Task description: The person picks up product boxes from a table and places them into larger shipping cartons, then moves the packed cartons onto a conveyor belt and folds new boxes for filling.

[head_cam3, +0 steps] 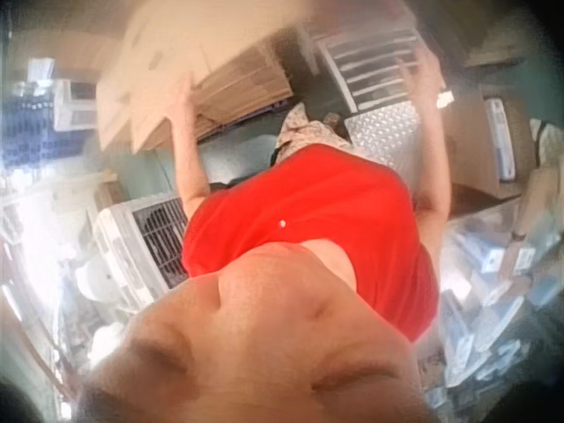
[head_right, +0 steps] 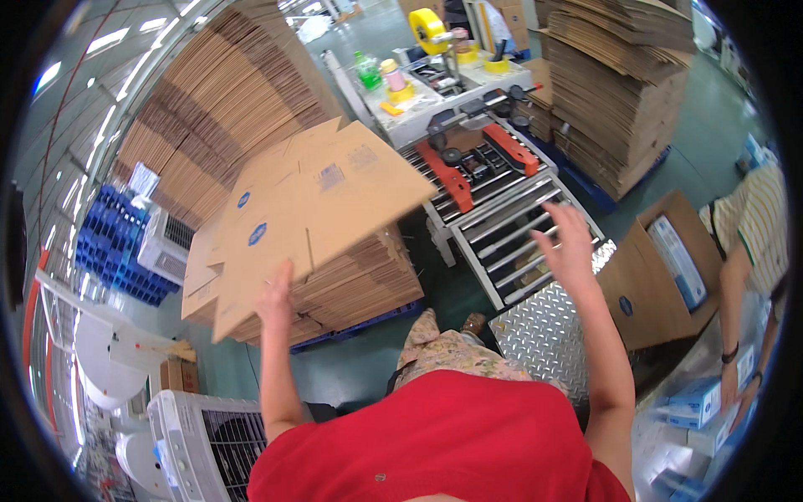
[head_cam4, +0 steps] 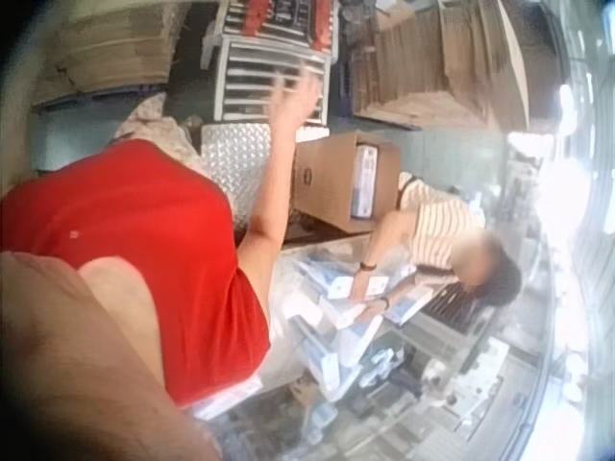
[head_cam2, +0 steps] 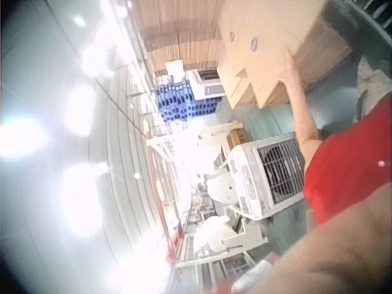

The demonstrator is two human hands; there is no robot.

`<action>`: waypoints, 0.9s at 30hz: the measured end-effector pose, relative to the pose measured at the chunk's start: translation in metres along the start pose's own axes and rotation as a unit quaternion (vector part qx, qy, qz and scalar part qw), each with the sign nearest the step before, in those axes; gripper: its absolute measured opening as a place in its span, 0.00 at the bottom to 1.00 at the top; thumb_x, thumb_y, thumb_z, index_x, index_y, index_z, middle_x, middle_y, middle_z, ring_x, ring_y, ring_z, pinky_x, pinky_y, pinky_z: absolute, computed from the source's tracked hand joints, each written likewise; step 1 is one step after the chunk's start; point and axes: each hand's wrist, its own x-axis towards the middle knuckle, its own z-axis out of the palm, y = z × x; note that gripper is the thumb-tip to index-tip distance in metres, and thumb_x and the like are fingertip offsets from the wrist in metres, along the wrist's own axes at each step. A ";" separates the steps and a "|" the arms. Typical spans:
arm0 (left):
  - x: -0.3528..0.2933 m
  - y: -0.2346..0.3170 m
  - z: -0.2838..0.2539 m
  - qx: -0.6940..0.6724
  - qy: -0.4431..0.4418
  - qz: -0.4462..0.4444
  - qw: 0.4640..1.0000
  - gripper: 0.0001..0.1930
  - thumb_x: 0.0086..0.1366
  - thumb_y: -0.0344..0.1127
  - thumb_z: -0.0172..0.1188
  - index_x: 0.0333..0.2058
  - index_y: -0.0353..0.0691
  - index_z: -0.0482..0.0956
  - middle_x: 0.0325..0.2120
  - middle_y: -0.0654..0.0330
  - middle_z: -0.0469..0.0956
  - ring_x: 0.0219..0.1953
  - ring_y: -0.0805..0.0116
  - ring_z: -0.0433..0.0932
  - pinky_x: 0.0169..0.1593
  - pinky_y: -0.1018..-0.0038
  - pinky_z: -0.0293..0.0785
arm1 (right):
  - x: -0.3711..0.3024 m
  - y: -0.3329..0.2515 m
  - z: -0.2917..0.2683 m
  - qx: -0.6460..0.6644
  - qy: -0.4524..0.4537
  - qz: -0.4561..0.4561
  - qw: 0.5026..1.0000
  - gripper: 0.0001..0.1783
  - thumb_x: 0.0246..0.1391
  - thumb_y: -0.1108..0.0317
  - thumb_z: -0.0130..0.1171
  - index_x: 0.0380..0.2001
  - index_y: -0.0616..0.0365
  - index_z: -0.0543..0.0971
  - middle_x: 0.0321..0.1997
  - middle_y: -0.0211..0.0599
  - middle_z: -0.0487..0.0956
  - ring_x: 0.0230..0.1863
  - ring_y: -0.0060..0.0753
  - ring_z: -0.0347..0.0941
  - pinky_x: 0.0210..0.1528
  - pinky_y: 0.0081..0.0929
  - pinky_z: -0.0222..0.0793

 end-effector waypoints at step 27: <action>0.216 0.441 0.112 -0.594 -0.181 -0.178 0.763 0.49 0.49 0.54 0.69 0.60 0.36 0.50 0.61 0.39 0.44 0.62 0.39 0.50 0.57 0.47 0.59 | -0.172 -0.030 -0.115 -0.365 -0.061 0.341 0.864 0.20 0.47 0.53 0.62 0.34 0.56 0.72 0.30 0.38 0.78 0.33 0.41 0.78 0.34 0.39 0.71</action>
